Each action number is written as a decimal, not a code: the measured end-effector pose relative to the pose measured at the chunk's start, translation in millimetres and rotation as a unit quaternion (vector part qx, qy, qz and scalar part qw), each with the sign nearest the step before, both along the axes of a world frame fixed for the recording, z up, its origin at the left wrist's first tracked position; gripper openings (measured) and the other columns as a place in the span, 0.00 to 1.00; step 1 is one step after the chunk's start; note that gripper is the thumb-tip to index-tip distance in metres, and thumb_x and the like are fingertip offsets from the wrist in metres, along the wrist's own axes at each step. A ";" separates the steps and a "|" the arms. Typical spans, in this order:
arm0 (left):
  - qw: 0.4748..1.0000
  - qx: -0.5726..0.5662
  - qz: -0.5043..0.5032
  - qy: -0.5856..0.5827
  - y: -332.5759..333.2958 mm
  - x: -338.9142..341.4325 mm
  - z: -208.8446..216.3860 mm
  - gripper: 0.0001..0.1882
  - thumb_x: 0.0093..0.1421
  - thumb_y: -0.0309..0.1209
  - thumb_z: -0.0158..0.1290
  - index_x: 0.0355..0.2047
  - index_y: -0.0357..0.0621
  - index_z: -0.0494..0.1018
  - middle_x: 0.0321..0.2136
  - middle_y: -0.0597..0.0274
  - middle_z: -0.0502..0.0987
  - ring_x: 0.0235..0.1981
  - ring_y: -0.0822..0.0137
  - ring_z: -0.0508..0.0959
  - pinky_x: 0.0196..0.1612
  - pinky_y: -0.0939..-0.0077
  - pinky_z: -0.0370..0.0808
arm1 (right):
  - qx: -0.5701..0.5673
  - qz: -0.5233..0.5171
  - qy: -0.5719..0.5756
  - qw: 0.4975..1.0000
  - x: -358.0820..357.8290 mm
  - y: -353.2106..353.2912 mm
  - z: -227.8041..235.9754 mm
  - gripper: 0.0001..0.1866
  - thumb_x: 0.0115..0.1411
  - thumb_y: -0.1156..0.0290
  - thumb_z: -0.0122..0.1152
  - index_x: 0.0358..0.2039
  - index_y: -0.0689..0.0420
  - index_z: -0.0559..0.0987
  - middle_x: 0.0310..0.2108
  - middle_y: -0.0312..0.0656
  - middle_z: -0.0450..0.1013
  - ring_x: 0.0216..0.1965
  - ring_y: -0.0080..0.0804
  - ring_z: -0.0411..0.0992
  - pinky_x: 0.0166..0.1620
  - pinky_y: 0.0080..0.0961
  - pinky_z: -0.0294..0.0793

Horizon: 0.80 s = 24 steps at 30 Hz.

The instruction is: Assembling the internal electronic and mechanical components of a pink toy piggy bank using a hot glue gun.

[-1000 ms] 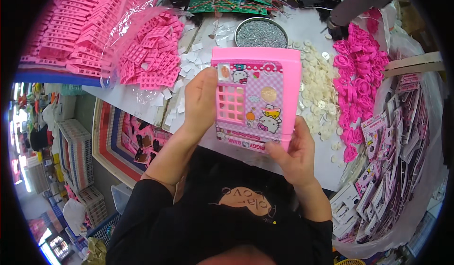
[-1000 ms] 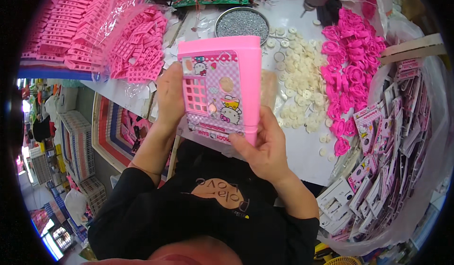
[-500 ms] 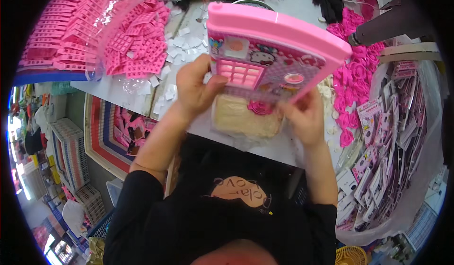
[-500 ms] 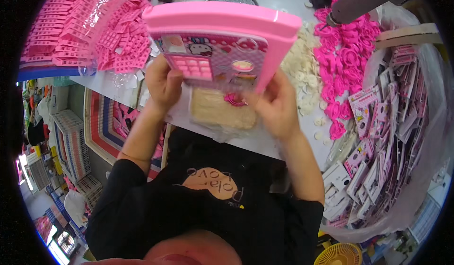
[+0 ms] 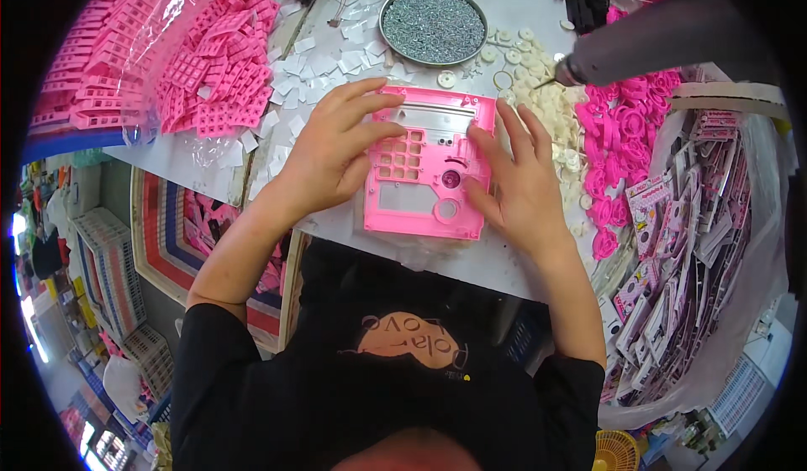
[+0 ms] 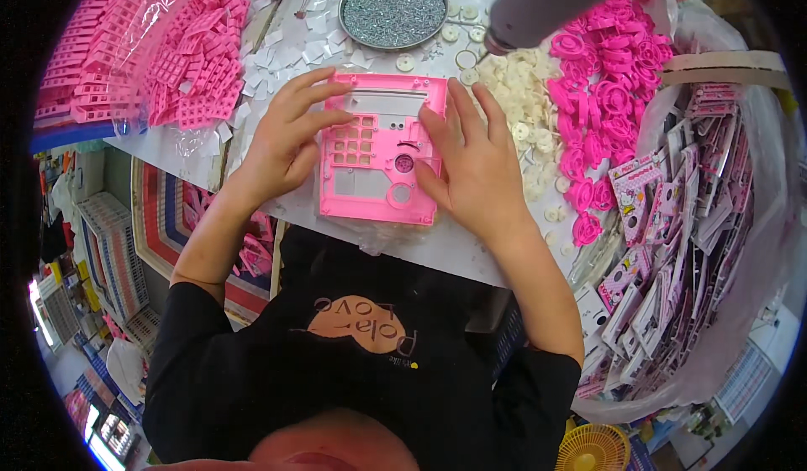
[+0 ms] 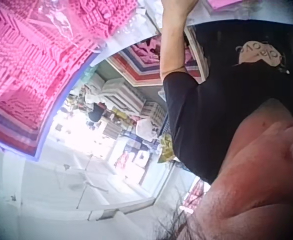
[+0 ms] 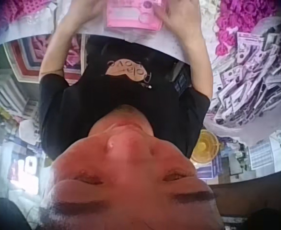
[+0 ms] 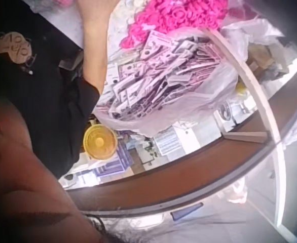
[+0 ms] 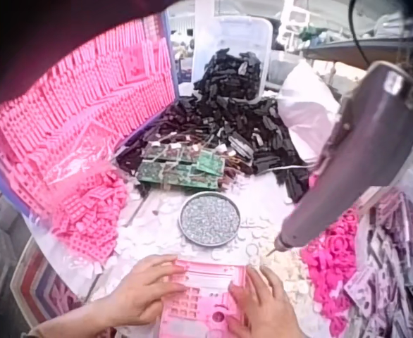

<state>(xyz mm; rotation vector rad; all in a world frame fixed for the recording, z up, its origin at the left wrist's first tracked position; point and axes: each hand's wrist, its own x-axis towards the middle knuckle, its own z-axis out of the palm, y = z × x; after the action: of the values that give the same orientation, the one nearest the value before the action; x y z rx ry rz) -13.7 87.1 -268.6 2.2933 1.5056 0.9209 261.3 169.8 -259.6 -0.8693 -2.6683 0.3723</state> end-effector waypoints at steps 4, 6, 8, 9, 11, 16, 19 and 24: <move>0.999 -0.009 -0.041 -0.016 -17.5 18.8 7.3 0.26 0.43 0.18 0.52 0.46 0.42 0.76 0.52 0.53 0.75 0.57 0.46 0.72 0.60 0.49 0.67 | -0.001 -0.012 -0.086 0.996 0.2 -9.2 14.3 0.28 0.53 0.63 0.67 0.55 0.54 0.76 0.65 0.55 0.60 0.65 0.64 0.55 0.64 0.52 0.62; 0.996 -0.029 -0.086 -0.016 -23.8 34.5 10.6 0.24 0.47 0.22 0.56 0.48 0.40 0.75 0.53 0.55 0.74 0.56 0.50 0.72 0.60 0.51 0.67 | -0.007 -0.020 -0.085 0.996 -2.4 -14.4 7.8 0.27 0.54 0.67 0.66 0.57 0.53 0.75 0.67 0.54 0.58 0.66 0.65 0.52 0.65 0.52 0.60; 0.995 -0.043 -0.085 0.015 -25.3 44.5 2.5 0.23 0.49 0.25 0.58 0.49 0.40 0.75 0.53 0.55 0.74 0.56 0.53 0.72 0.61 0.53 0.67 | -0.017 -0.022 -0.064 0.998 -2.6 -16.4 2.1 0.27 0.55 0.69 0.65 0.57 0.53 0.75 0.67 0.53 0.58 0.66 0.63 0.53 0.66 0.50 0.59; 0.995 -0.050 -0.086 0.030 -25.4 47.5 -0.6 0.23 0.50 0.27 0.59 0.49 0.40 0.75 0.54 0.55 0.74 0.57 0.54 0.72 0.61 0.53 0.67 | -0.024 -0.018 -0.044 0.999 -3.7 -13.1 -0.7 0.27 0.55 0.69 0.65 0.57 0.54 0.75 0.66 0.53 0.60 0.66 0.61 0.54 0.66 0.49 0.59; 0.994 -0.055 -0.092 0.036 -25.8 46.7 -2.6 0.23 0.52 0.29 0.59 0.50 0.41 0.75 0.54 0.55 0.74 0.57 0.55 0.72 0.61 0.54 0.67 | -0.055 -0.038 0.020 0.998 4.4 -4.7 -0.4 0.25 0.55 0.70 0.64 0.55 0.56 0.76 0.62 0.53 0.64 0.63 0.57 0.60 0.63 0.45 0.63; 0.992 -0.077 -0.093 0.030 -26.0 42.7 1.5 0.22 0.52 0.29 0.60 0.48 0.42 0.76 0.54 0.55 0.75 0.56 0.54 0.73 0.60 0.54 0.67 | -0.191 -0.194 0.069 0.960 54.8 3.6 16.0 0.15 0.56 0.76 0.62 0.46 0.58 0.79 0.45 0.45 0.77 0.41 0.37 0.77 0.42 0.29 0.76; 0.991 -0.087 -0.097 -0.010 -21.8 42.4 3.1 0.20 0.51 0.27 0.61 0.46 0.41 0.77 0.53 0.54 0.76 0.55 0.53 0.74 0.58 0.54 0.69 | -0.175 -0.155 -0.020 0.972 58.8 -19.9 7.9 0.12 0.55 0.75 0.64 0.41 0.55 0.80 0.38 0.39 0.76 0.36 0.34 0.76 0.37 0.30 0.76; 0.993 -0.056 -0.079 -0.067 -23.0 47.2 7.4 0.19 0.48 0.20 0.61 0.43 0.40 0.77 0.47 0.54 0.78 0.50 0.50 0.76 0.54 0.56 0.72 | -0.068 -0.094 -0.049 0.992 47.4 -29.1 -11.2 0.11 0.52 0.72 0.67 0.37 0.53 0.80 0.33 0.38 0.74 0.35 0.39 0.75 0.36 0.34 0.76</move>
<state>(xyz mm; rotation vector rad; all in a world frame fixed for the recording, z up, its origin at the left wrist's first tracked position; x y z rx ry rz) 33.5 64.1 -261.2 2.1885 1.2685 0.9032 308.7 140.6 -270.8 -1.1989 -2.6438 0.4823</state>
